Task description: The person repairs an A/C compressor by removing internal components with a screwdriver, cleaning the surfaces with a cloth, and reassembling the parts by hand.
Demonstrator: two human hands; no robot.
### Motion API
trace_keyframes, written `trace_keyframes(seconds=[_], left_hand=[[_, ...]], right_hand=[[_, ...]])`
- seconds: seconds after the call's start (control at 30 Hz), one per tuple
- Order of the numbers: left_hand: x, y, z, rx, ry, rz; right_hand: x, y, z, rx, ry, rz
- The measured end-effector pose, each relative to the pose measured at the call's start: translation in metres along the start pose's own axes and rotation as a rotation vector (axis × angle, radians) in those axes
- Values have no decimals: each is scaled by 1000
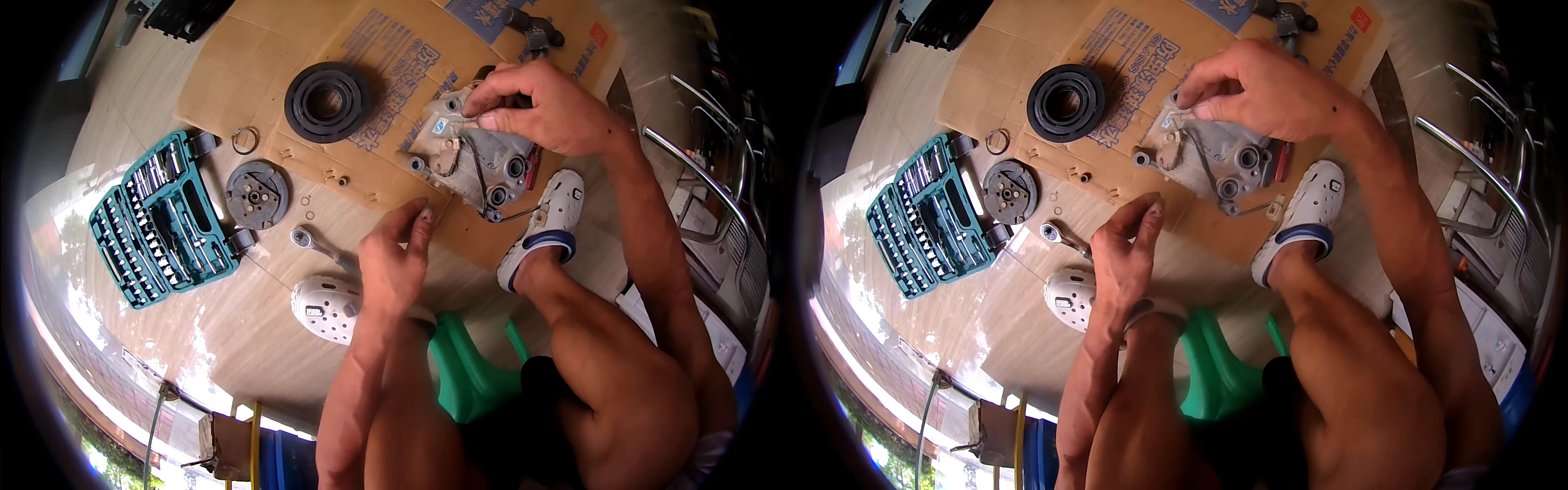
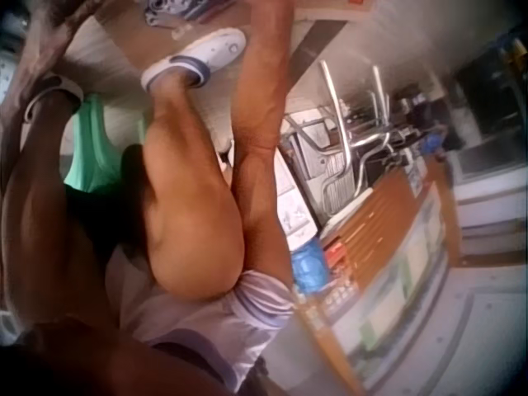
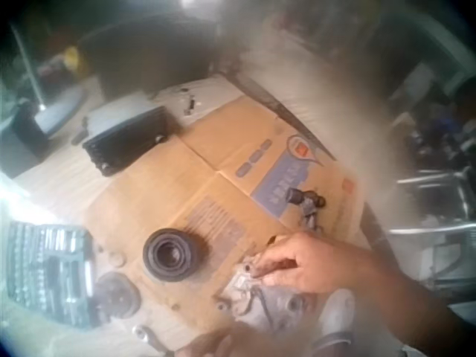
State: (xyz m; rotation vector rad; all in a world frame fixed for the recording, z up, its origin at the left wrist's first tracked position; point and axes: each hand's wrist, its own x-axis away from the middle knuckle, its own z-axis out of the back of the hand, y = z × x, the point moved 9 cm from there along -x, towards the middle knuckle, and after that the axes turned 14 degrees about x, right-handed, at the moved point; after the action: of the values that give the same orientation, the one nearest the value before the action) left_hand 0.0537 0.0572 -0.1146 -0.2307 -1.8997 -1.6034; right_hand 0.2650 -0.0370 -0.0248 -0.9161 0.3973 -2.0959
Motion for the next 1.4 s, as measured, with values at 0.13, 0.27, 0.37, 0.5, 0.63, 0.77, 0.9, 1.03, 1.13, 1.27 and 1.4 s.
trace_keyframes(seconds=[0.13,0.27,0.37,0.5,0.63,0.77,0.9,1.03,1.13,1.27,1.4], left_hand=[[-4,0,-1,20,-8,27],[-10,4,4,43,66,-24],[-15,23,16,33,157,-130],[-35,68,12,-121,149,-379],[-60,101,-12,-204,1,-556],[-79,102,-39,-251,-243,-541],[-86,87,-45,-96,-333,-454],[-88,84,-52,-31,-330,-445],[-87,82,-52,-24,-275,-488],[-79,89,-53,-78,-242,-571],[-75,91,-54,-122,-228,-609]], right_hand=[[6,22,-9,-237,0,-50],[12,26,-12,-311,17,-51],[17,23,-12,-316,-21,-165],[32,35,-20,-384,7,-319],[32,28,-22,-479,79,-305],[30,28,-25,-570,129,-267],[33,33,-31,-667,172,-243],[38,35,-34,-686,189,-270],[40,29,-31,-545,201,-281],[38,-1,-10,26,351,-57],[40,-5,-14,183,384,-12]])
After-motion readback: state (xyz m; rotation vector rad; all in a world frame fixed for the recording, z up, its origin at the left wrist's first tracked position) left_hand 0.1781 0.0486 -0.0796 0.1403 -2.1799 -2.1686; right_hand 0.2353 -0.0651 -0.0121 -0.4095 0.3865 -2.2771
